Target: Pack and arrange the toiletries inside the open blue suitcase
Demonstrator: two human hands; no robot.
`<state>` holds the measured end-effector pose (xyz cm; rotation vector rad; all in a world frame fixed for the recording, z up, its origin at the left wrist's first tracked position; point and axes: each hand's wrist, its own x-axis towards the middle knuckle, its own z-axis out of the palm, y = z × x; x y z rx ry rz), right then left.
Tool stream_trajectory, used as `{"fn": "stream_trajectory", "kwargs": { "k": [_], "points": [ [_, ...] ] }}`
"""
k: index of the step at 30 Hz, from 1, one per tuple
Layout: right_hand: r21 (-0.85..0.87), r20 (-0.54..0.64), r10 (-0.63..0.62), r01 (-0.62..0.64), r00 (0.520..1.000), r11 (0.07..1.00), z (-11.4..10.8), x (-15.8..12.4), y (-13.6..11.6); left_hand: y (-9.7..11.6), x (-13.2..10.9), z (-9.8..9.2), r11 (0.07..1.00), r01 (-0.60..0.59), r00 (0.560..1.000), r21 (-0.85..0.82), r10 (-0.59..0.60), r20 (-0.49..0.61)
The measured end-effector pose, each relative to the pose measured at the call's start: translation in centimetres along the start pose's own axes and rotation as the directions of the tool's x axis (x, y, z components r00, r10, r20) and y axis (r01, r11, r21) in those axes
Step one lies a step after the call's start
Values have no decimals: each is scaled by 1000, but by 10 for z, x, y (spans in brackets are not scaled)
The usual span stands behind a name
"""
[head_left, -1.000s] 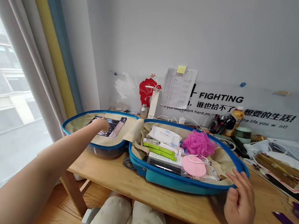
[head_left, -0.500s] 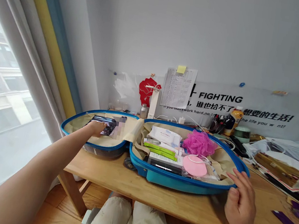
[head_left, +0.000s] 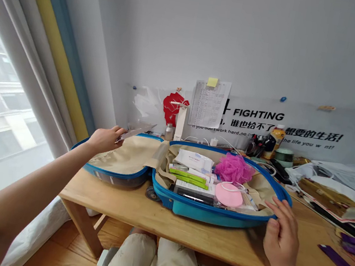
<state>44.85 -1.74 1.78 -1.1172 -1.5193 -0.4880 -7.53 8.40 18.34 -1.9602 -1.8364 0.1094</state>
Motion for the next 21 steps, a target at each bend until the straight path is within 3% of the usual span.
{"fn": "stream_trajectory", "kwargs": {
  "k": [3,6,9,12,15,21],
  "points": [
    [-10,15,43,-43,999,999,0,-1,1,22,-4,-27,997,-69,994,-36,65,-83],
    [-16,12,34,-34,999,999,1,-2,3,57,-2,-44,956,-282,950,-85,266,-162],
    [-20,4,6,-5,1000,1000,2,-3,5,99,7,-49,834,-548,823,-64,525,-216],
    [-17,5,6,-6,1000,1000,2,-4,7,138,20,-45,693,-721,677,-14,699,-233],
    [-11,5,3,-3,1000,1000,2,-5,7,167,33,-37,617,-787,598,15,768,-228],
    [-19,1,-13,13,1000,1000,2,-5,7,186,45,-24,566,-824,555,1,808,-197]
  ]
}}
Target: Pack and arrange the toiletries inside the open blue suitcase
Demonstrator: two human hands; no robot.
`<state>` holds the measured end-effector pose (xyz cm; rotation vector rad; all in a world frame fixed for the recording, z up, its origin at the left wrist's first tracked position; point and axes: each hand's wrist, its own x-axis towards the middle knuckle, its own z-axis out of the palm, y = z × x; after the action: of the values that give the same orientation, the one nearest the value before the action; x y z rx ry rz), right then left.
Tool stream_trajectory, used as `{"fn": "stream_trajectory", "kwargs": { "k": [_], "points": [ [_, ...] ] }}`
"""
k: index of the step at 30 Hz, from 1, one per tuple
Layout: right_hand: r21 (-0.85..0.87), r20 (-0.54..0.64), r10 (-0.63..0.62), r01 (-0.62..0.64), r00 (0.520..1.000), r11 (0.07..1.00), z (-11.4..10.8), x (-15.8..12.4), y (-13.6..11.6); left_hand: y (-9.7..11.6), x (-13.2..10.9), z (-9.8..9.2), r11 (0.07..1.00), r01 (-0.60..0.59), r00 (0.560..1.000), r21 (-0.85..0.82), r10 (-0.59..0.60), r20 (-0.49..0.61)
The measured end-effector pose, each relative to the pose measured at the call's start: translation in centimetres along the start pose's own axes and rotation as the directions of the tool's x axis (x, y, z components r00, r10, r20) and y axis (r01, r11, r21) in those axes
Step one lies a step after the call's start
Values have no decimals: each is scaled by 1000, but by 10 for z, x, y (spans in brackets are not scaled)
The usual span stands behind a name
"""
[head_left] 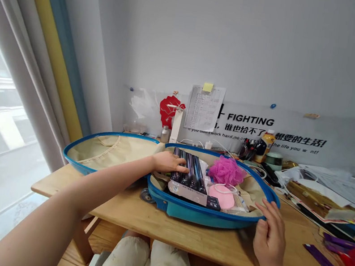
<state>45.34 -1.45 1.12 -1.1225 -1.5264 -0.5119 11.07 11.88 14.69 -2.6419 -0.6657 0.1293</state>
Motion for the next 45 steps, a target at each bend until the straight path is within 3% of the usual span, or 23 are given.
{"fn": "stream_trajectory", "kwargs": {
  "k": [5,9,13,16,20,23,26,32,39,42,45],
  "points": [
    [14,-3,10,-10,1000,1000,0,1,-2,0,-1,2,1000,1,998,-2,-1,69],
    [18,7,44,-44,999,999,0,1,-2,-3,-8,-8,998,55,992,-16,-53,113],
    [13,13,43,-43,999,999,0,0,0,-5,-43,-21,973,225,974,-54,-225,9],
    [12,5,33,-33,999,999,0,0,1,7,-88,-17,878,435,881,-197,-461,-107],
    [9,-5,-3,3,1000,1000,1,1,2,43,-149,13,673,642,661,-367,-728,-180],
    [-10,1,-10,10,1000,1000,0,2,2,69,-177,40,571,734,526,-368,-820,-225],
    [-27,10,11,-11,1000,1000,-1,3,0,81,-186,55,531,771,458,-352,-846,-274],
    [-136,21,-33,35,999,990,-4,9,-27,85,-181,69,549,717,454,-429,-835,-310],
    [-67,264,-60,80,963,995,-1,52,-60,95,-167,76,606,626,434,-491,-794,-425],
    [-93,398,-5,46,917,995,4,70,-59,106,-149,70,612,598,440,-517,-790,-427],
    [-190,572,143,-39,808,981,9,84,-53,122,-126,61,613,578,445,-539,-790,-422]
  ]
}}
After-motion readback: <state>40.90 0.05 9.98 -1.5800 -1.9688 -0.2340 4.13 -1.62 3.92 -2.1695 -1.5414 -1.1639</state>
